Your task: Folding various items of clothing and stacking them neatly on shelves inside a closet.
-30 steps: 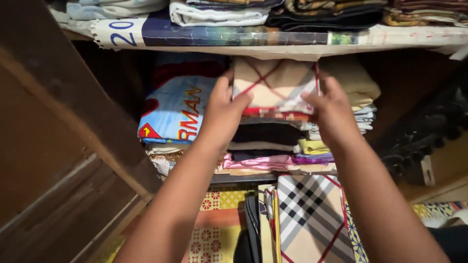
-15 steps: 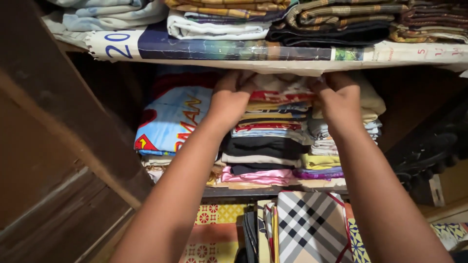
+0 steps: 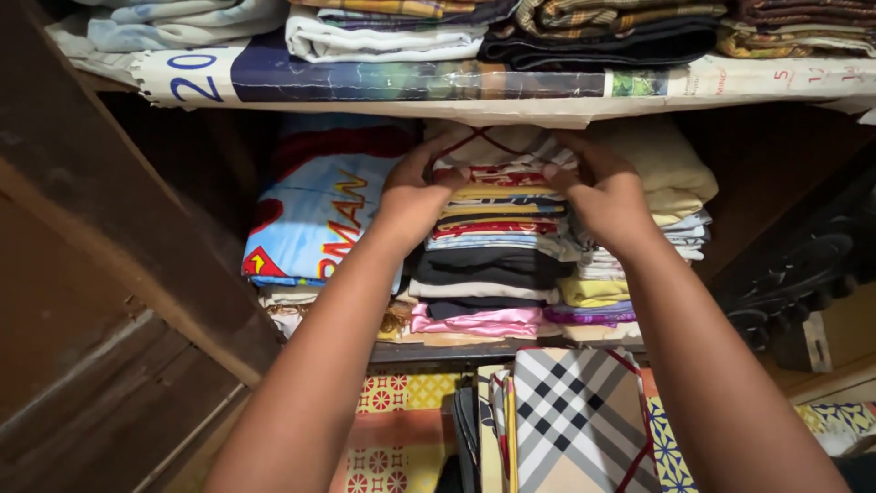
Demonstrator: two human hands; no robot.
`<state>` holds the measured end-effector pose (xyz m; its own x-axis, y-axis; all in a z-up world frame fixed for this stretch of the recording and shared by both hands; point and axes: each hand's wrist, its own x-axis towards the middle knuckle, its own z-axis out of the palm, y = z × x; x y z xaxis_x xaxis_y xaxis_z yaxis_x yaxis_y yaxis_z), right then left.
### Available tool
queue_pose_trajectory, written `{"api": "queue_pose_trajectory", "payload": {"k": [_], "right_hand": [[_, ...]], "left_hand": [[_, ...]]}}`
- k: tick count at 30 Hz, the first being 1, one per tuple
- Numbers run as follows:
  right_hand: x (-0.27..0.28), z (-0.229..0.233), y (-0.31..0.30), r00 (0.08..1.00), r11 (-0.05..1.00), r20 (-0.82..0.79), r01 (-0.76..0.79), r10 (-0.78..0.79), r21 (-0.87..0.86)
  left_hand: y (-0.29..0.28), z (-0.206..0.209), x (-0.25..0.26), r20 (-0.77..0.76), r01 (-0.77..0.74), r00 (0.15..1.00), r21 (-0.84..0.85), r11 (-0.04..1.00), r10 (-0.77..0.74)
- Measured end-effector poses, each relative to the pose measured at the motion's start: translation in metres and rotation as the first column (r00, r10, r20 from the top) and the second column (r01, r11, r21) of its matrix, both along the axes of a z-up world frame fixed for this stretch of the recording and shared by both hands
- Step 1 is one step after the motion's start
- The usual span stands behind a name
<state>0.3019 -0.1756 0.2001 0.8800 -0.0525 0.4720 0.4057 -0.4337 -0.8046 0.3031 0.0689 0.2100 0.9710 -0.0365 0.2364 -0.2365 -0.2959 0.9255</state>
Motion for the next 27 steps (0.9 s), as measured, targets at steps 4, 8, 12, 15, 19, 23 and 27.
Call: {"api": "queue_pose_trajectory", "payload": {"k": [4,8,12,15,19,23,27], "right_hand": [[-0.007,0.000,0.002,1.000,0.995,-0.013,-0.005,0.006,0.100],[-0.017,0.006,0.004,0.997,0.997,-0.064,0.042,-0.038,0.066],[-0.049,0.026,0.023,0.960,0.874,-0.001,0.254,-0.280,-0.413],[-0.037,0.016,0.018,0.931,0.558,0.088,0.286,-0.353,-0.779],[-0.053,0.026,0.049,0.954,0.529,-0.025,0.142,-0.297,-0.837],[-0.031,-0.015,0.038,0.963,0.408,0.039,0.150,-0.268,-0.901],[-0.043,-0.018,0.036,0.968,0.367,0.041,0.132,-0.246,-0.921]], "left_hand": [[0.000,-0.006,0.000,0.064,-0.011,0.998,0.009,1.000,0.010],[0.003,-0.007,-0.006,0.138,-0.063,0.989,0.026,0.998,0.059],[0.015,0.004,-0.017,0.284,-0.182,0.957,0.427,0.886,0.060],[0.007,-0.011,-0.016,0.232,-0.126,0.973,0.557,0.821,-0.007],[-0.006,-0.040,-0.017,0.127,-0.025,0.987,0.727,0.686,-0.098],[-0.013,-0.059,-0.013,0.256,-0.144,0.962,0.778,0.611,-0.099],[-0.016,-0.024,-0.043,0.108,-0.053,0.991,0.848,0.527,-0.075]]}}
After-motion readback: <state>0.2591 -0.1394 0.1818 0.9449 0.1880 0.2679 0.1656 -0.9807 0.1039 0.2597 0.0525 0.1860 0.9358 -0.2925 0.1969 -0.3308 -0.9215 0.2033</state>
